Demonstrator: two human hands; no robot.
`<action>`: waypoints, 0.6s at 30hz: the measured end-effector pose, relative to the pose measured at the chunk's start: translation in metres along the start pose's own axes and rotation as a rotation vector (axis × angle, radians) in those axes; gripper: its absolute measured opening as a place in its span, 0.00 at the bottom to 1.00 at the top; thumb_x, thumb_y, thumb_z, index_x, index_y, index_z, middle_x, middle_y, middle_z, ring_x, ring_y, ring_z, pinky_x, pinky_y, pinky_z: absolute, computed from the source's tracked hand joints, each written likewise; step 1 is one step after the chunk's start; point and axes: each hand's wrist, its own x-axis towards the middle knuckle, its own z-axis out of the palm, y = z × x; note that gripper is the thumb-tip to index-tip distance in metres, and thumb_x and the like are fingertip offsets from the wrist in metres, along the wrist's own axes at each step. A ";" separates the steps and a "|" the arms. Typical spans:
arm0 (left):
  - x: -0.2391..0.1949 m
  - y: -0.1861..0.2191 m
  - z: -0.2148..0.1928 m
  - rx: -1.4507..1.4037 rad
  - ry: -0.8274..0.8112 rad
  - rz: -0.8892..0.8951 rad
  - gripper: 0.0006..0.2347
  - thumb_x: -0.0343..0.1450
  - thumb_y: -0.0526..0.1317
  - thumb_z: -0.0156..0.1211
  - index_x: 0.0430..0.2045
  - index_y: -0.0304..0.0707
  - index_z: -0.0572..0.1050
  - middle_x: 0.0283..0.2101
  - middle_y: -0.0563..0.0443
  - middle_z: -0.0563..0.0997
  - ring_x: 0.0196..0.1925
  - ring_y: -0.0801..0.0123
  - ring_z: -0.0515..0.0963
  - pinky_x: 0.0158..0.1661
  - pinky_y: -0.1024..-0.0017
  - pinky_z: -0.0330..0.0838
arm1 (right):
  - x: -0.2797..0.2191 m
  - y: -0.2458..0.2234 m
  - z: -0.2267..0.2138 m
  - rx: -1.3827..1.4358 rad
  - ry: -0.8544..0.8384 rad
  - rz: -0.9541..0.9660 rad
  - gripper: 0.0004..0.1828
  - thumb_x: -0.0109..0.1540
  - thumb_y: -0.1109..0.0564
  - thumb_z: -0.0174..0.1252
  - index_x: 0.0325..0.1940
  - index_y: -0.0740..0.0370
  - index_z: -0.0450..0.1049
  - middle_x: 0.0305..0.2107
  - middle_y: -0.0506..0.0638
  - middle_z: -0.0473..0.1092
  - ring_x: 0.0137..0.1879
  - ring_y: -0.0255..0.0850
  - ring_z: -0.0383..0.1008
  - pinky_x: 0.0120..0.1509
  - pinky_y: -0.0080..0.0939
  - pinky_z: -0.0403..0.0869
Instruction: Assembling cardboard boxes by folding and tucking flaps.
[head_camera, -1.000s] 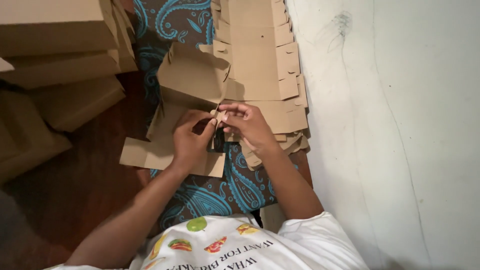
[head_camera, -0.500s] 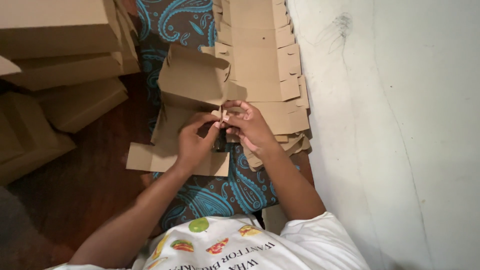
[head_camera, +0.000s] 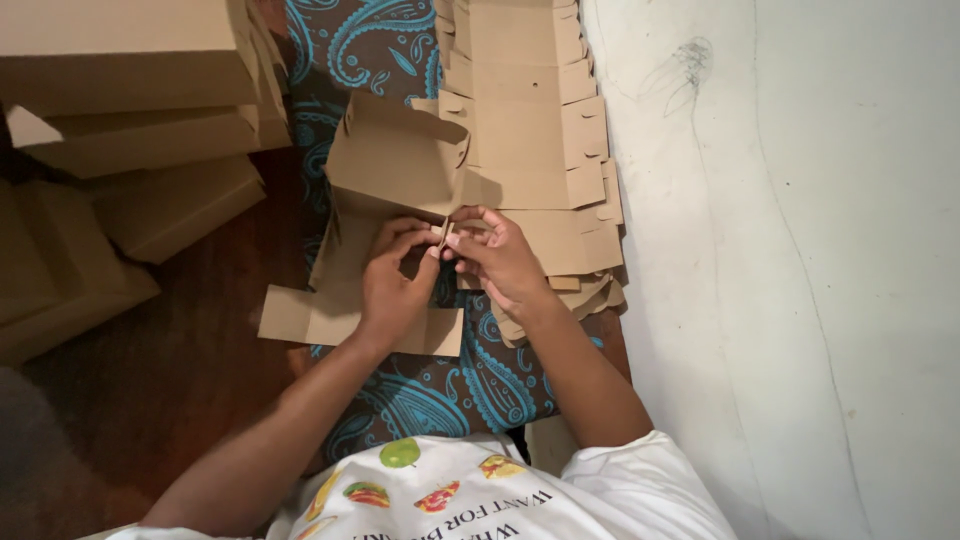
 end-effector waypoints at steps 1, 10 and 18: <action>0.000 0.001 0.001 0.007 -0.002 0.023 0.08 0.68 0.29 0.64 0.39 0.36 0.82 0.45 0.42 0.80 0.51 0.50 0.82 0.54 0.60 0.74 | 0.000 0.001 0.000 -0.005 0.003 -0.008 0.21 0.60 0.68 0.64 0.56 0.67 0.71 0.31 0.56 0.74 0.34 0.43 0.82 0.32 0.31 0.83; -0.003 0.030 -0.001 0.127 -0.033 -0.038 0.09 0.71 0.34 0.63 0.44 0.41 0.82 0.42 0.41 0.85 0.49 0.47 0.84 0.50 0.58 0.76 | -0.004 0.000 0.009 -0.095 0.041 -0.058 0.17 0.60 0.65 0.67 0.52 0.66 0.72 0.31 0.55 0.74 0.32 0.41 0.81 0.31 0.31 0.82; -0.003 0.026 -0.004 0.157 -0.124 -0.230 0.18 0.71 0.36 0.58 0.57 0.50 0.75 0.46 0.38 0.85 0.50 0.42 0.83 0.50 0.50 0.77 | -0.012 -0.012 0.017 -0.354 0.108 -0.158 0.22 0.58 0.59 0.71 0.52 0.67 0.71 0.31 0.54 0.72 0.31 0.40 0.78 0.30 0.38 0.81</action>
